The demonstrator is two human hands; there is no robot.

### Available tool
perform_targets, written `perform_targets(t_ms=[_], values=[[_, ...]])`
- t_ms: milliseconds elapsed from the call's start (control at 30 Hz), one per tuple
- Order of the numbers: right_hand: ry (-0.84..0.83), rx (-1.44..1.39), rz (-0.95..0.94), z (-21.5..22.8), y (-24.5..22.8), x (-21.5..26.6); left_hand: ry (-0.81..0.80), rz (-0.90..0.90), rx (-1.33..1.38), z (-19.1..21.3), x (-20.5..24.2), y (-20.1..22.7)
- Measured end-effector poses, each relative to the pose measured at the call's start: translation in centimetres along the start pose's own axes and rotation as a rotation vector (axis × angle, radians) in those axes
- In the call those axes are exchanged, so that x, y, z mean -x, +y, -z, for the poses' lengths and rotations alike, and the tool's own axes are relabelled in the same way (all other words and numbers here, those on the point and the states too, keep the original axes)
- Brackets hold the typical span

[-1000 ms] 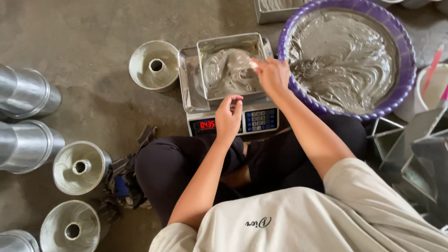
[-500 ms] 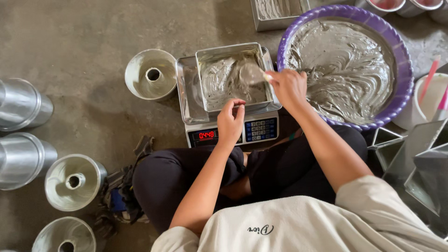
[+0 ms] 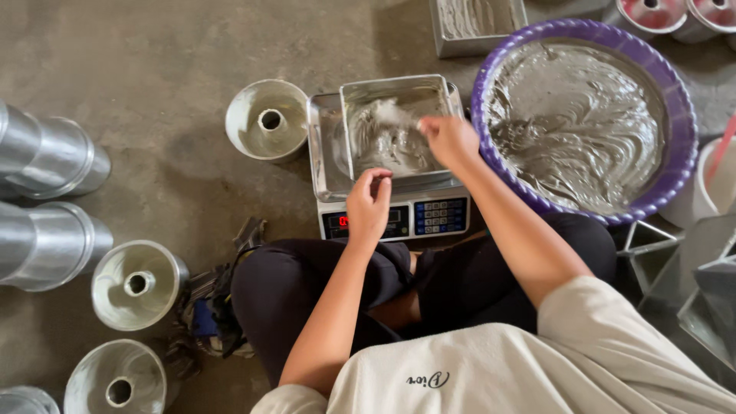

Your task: The person scoops a grey paste from a purple basin into a metal tray on a digital scale, levels it with a spatula, and transfers it to a larger container. This process is repeated multiple times.

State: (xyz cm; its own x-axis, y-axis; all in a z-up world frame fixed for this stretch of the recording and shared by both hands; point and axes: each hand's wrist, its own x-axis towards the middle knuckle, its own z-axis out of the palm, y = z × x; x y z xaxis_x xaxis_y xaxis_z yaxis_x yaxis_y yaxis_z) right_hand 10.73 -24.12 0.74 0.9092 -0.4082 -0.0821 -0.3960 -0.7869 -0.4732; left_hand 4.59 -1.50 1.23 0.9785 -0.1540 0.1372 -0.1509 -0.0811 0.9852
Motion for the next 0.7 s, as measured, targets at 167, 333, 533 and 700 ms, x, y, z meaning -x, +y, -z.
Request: perform_targets(t_ms=[167, 333, 533, 700], values=[[-0.107, 0.067, 0.467, 0.0, 0.3, 4.1, 0.078, 0.064, -0.017, 3.5, -1.0, 0.0], [0.182, 0.278, 0.763, -0.5, 0.8, 0.3, 0.041, 0.012, -0.008, 2.6, -1.2, 0.0], [0.158, 0.04, 0.56, -1.4, -1.5, -3.2, -0.035, 0.059, -0.021, 0.9, -0.7, 0.0], [-0.178, -0.179, -0.103, 0.6, -3.3, -3.0, -0.032, 0.037, -0.04, 1.2, -1.2, 0.4]])
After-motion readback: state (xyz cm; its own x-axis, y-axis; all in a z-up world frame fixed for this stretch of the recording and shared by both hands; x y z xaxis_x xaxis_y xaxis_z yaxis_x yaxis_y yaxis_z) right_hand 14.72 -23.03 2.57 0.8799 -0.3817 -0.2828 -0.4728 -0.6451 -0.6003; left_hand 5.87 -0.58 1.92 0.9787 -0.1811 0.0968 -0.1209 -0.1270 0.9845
